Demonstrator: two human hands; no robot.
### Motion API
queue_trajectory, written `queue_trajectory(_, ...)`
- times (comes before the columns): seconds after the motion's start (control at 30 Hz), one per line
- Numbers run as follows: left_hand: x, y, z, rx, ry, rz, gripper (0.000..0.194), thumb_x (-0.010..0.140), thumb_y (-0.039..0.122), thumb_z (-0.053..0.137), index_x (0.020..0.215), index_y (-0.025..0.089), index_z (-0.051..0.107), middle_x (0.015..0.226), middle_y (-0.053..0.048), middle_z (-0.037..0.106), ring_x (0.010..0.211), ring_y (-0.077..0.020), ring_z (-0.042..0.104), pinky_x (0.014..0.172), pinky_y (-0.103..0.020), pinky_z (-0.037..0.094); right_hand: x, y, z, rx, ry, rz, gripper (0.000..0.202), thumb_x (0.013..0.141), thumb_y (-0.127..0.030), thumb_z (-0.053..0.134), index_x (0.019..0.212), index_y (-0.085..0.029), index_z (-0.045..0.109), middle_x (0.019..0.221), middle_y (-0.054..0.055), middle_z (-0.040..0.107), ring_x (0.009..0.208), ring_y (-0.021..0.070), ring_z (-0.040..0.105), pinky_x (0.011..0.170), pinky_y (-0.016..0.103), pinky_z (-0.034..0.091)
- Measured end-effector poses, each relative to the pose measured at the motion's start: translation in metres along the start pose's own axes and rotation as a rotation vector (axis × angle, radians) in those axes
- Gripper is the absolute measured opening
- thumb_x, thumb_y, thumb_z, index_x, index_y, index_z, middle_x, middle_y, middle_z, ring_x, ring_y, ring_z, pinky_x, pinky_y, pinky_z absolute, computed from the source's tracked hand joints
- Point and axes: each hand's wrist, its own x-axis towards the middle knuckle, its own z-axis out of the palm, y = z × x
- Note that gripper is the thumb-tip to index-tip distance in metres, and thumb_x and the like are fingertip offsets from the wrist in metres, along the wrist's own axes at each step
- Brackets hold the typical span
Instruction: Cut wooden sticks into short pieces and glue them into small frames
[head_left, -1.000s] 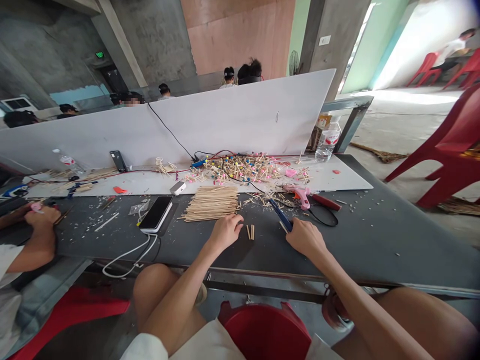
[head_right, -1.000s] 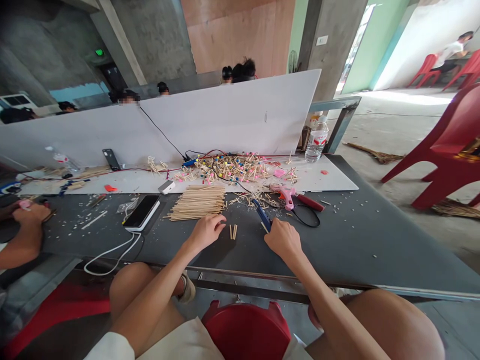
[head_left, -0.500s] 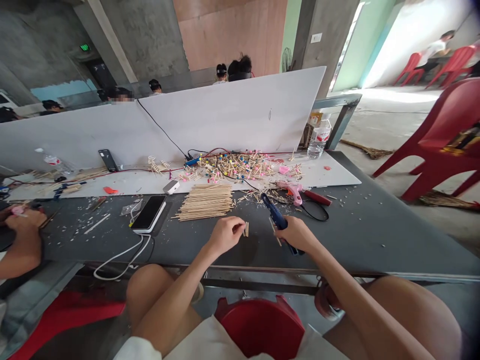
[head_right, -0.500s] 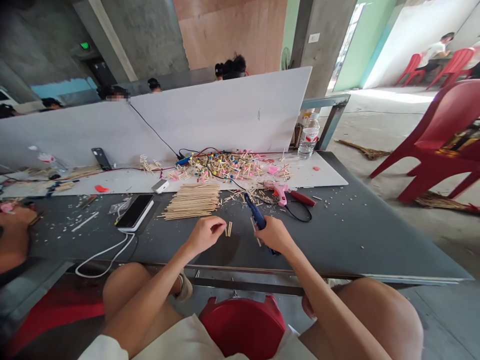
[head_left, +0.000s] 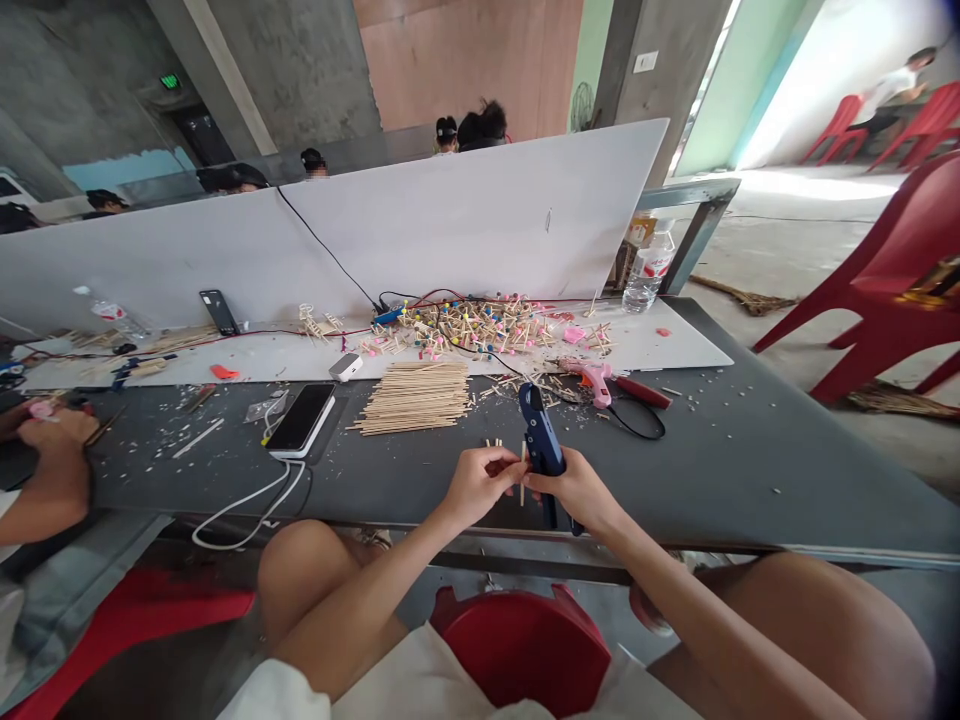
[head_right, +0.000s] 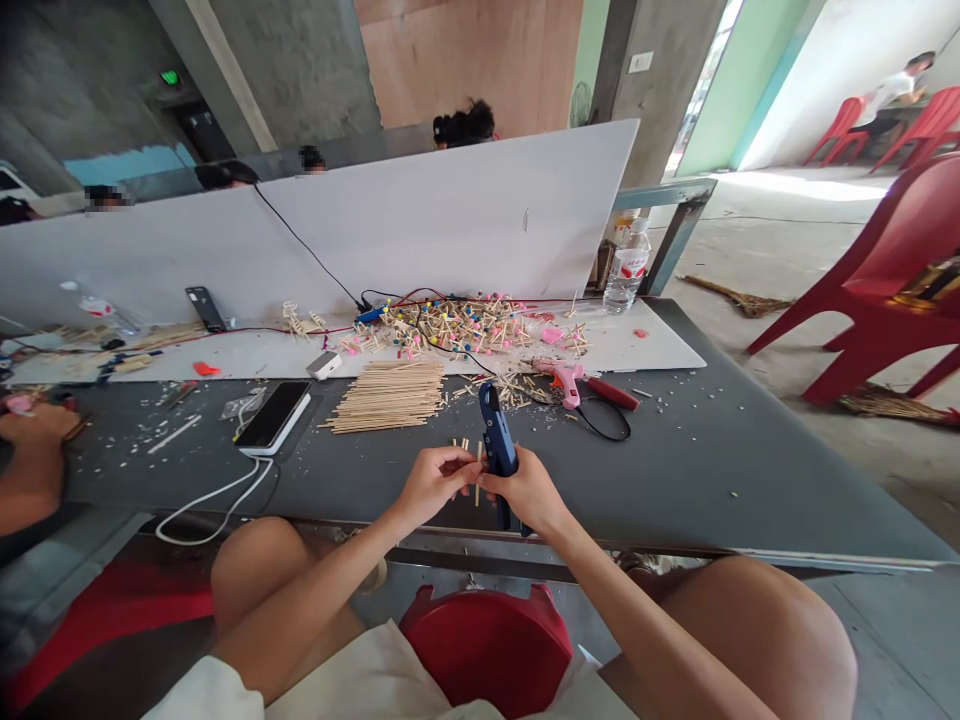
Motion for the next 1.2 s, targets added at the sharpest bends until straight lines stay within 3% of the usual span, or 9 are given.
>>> queue_trajectory(0.2, 0.0, 0.001, -0.003, -0.014, -0.009, -0.017, 0.026, 0.086, 0.038, 0.061, 0.077, 0.014, 0.064, 0.066, -0.001, 0.06, 0.057, -0.0119, 0.056, 0.053, -0.021, 0.042, -0.001, -0.004, -0.005, -0.025, 0.117, 0.018, 0.036, 0.07, -0.037, 0.077, 0.092, -0.015, 0.059, 0.07, -0.002, 0.06, 0.057, 0.0136, 0.054, 0.057, 0.028, 0.047)
queue_trajectory(0.4, -0.002, 0.0, -0.003, 0.072, -0.162, -0.014, 0.019, 0.086, 0.026, 0.054, 0.071, 0.015, 0.057, 0.062, 0.0, 0.058, 0.056, -0.0117, 0.055, 0.054, -0.021, 0.039, 0.0, -0.006, -0.008, 0.047, 0.152, -0.011, 0.04, 0.067, -0.038, 0.08, 0.091, -0.016, 0.058, 0.076, 0.001, 0.065, 0.058, 0.0146, 0.056, 0.058, 0.029, 0.049)
queue_trajectory(0.77, -0.001, 0.004, -0.006, 0.119, -0.248, -0.021, 0.024, 0.09, 0.032, 0.052, 0.073, 0.015, 0.057, 0.058, 0.001, 0.056, 0.05, -0.0101, 0.05, 0.051, -0.021, 0.036, 0.0, -0.004, -0.007, 0.07, 0.112, -0.032, 0.034, 0.066, -0.029, 0.077, 0.091, -0.016, 0.058, 0.072, -0.001, 0.062, 0.057, 0.0134, 0.055, 0.058, 0.029, 0.047)
queue_trajectory(1.2, 0.001, 0.004, -0.007, 0.096, -0.217, -0.025, 0.026, 0.091, 0.037, 0.056, 0.076, 0.016, 0.057, 0.057, 0.002, 0.054, 0.053, -0.0105, 0.052, 0.054, -0.021, 0.038, 0.0, -0.009, -0.018, 0.053, 0.337, -0.047, 0.038, 0.067, -0.034, 0.077, 0.095, -0.016, 0.059, 0.076, 0.001, 0.063, 0.059, 0.0158, 0.058, 0.059, 0.03, 0.05)
